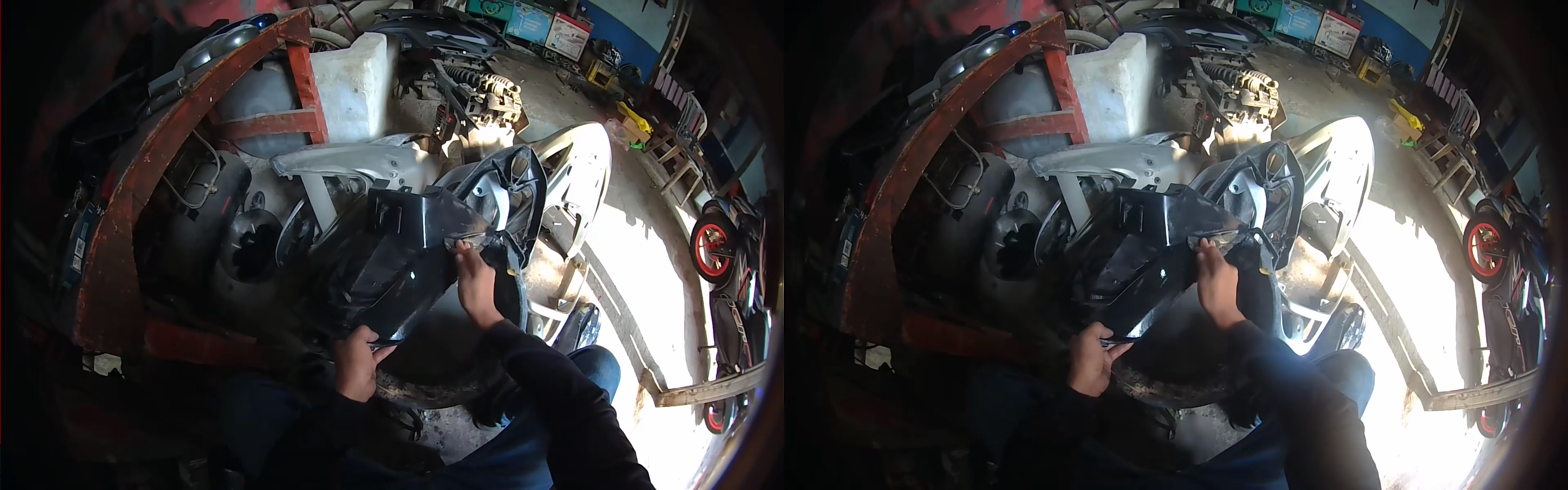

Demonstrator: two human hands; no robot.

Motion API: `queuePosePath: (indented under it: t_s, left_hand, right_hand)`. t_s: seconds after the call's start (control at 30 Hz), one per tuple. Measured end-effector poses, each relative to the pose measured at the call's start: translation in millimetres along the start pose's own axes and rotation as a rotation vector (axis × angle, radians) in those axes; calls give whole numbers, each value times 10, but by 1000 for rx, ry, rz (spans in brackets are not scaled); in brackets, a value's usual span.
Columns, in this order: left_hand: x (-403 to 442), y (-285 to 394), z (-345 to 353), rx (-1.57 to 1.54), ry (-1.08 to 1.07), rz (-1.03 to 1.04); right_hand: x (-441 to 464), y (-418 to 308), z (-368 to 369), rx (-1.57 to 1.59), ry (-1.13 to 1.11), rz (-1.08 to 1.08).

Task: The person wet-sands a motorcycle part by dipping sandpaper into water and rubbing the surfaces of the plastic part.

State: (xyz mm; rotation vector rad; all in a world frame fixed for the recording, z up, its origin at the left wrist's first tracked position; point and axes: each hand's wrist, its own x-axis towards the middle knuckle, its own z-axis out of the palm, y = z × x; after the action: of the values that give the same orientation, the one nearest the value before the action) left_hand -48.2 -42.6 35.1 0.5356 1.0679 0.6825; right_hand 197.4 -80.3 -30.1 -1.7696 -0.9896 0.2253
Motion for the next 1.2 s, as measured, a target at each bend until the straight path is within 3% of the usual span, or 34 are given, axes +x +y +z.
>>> queuePosePath:
  t_s: [0.07,0.1,0.13,0.2,0.23,0.27,0.37,0.4,0.47,0.5,0.53,0.6,0.63,0.67,0.73,0.8,0.87,0.93,1.0,1.07,1.1,1.13,1.2]
  left_hand:
    - [47,23,-34,0,14,7]
    - [33,9,-74,-1,39,-8]
    - [42,40,-60,1,31,-6]
    - [5,67,-100,34,39,-18]
    - [34,37,-129,17,26,-9]
    - [6,19,-118,17,25,-10]
    - [-33,44,-115,31,64,24]
    - [-14,31,-145,34,44,6]
    - [1,20,-155,40,25,-15]
    - [0,26,-131,36,45,-19]
    - [-7,23,-111,31,62,-21]
    - [6,16,-92,25,68,11]
    - [4,12,-98,19,86,30]
    - [-4,8,-108,17,88,24]
    - [11,8,-120,37,74,-25]
    - [24,-15,-135,31,65,-27]
    - [56,7,-121,20,48,-14]
    - [40,-25,-144,1,89,-12]
    - [45,-35,-133,-14,86,-38]
    - [3,-38,-160,-16,93,-59]
    - [-22,-40,-121,-2,100,-33]
    - [-20,-14,-86,17,101,-4]
    - [54,-94,-176,-10,70,0]
  right_hand:
    - [-484,-372,185,-73,26,-266]
    - [-775,-604,154,67,-153,-214]
    - [-817,-873,26,-61,-318,-304]
    - [-549,-419,57,103,-92,-188]
    - [-270,-359,-23,28,-65,91]
    - [-119,-381,-113,-52,-52,176]
    - [-762,-577,118,-163,-75,-283]
    - [-728,-537,111,-166,-78,-288]
    - [-638,-377,60,-328,-40,-502]
    - [-381,-357,-21,-286,-102,-103]
    - [-126,-256,-69,-356,-91,42]
    - [-493,-344,106,-222,-44,10]
    - [-768,-571,116,-242,-83,-290]
    - [-968,-772,99,-306,-220,-409]
    - [-732,-497,97,-376,-52,-520]
    - [-208,-190,64,-334,7,-25]
    - [-418,-172,185,-361,49,-32]
    - [-900,-610,206,-354,-58,-377]
    - [-781,-468,124,-430,-88,-466]
    - [-302,86,159,-482,28,-128]
    - [-193,-71,64,-461,-27,-8]
    - [-337,-147,186,-528,64,-100]
    - [-796,-517,241,-502,67,-486]
